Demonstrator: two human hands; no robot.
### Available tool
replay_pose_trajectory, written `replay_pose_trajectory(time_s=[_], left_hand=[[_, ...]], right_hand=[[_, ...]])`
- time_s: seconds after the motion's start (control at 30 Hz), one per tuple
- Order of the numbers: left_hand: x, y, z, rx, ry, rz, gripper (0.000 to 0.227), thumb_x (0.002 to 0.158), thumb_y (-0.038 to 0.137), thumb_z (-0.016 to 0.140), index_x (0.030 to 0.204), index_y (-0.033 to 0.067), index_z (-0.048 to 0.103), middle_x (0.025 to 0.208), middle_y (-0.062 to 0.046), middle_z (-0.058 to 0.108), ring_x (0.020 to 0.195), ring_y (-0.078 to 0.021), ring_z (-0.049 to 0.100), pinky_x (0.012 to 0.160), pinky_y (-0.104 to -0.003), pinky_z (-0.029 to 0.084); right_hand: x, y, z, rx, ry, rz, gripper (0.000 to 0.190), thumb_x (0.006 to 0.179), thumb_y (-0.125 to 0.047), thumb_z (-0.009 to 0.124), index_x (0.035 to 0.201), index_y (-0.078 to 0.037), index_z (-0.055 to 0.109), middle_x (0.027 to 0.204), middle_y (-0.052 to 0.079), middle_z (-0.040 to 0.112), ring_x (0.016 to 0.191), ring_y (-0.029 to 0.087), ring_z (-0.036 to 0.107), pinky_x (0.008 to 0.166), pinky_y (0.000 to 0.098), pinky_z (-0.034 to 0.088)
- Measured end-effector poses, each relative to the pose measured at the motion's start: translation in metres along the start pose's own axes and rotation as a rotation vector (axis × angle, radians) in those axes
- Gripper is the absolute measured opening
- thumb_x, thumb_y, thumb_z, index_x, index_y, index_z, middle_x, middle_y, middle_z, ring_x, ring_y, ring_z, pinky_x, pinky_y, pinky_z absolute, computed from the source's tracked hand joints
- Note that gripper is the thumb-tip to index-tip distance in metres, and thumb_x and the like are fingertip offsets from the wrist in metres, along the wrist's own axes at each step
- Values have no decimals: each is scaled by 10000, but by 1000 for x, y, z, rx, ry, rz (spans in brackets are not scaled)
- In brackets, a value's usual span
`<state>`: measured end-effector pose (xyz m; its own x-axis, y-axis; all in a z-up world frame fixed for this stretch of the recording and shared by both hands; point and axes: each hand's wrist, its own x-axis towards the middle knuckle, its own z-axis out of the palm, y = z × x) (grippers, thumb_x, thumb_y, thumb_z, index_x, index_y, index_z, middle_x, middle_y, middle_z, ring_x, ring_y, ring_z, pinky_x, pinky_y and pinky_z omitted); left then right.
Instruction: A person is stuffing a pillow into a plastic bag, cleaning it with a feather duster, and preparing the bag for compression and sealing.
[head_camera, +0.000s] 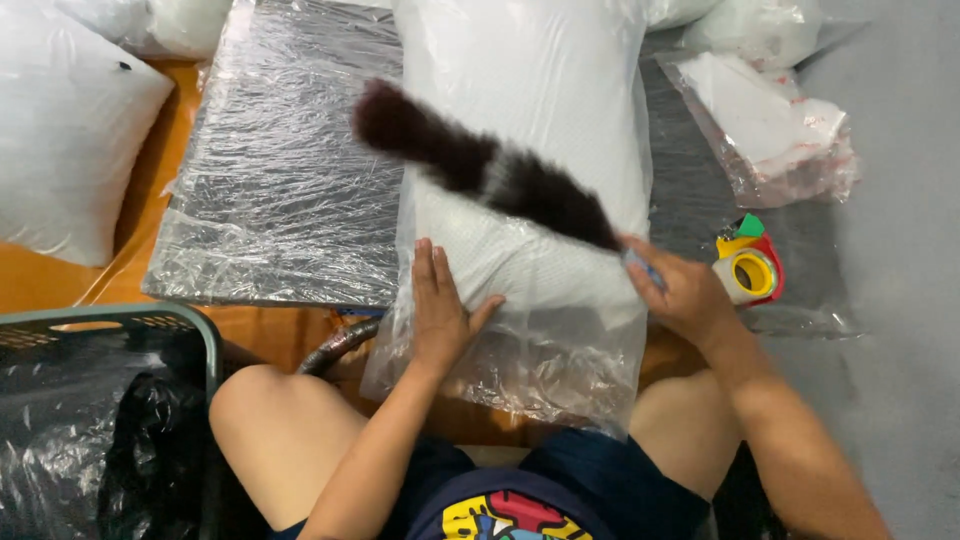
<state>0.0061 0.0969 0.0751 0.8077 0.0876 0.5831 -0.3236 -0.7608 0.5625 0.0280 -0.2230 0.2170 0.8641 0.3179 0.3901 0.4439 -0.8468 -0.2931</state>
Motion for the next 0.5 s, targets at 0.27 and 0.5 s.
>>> replay_pose_trajectory(time_s=[0.27, 0.5], left_hand=[[-1, 0, -18, 42, -132, -53, 1327, 783, 504, 855, 1608, -47, -27, 1667, -330, 3, 1561, -480, 5, 1246, -625, 24], [-14, -3, -52, 244, -203, -44, 1049, 787, 377, 846, 1473, -221, 325, 1445, -465, 408, 1407, -563, 373, 1189, -663, 225]], right_hand=[[-97, 39, 25, -61, 97, 60, 420, 1010, -281, 585, 1411, -201, 680, 1043, 145, 764, 925, 389, 712, 712, 517, 556], [-133, 17, 30, 12, -5, -60, 357, 920, -354, 666, 1268, -305, 729, 743, 35, 714, 651, 270, 722, 564, 387, 589]])
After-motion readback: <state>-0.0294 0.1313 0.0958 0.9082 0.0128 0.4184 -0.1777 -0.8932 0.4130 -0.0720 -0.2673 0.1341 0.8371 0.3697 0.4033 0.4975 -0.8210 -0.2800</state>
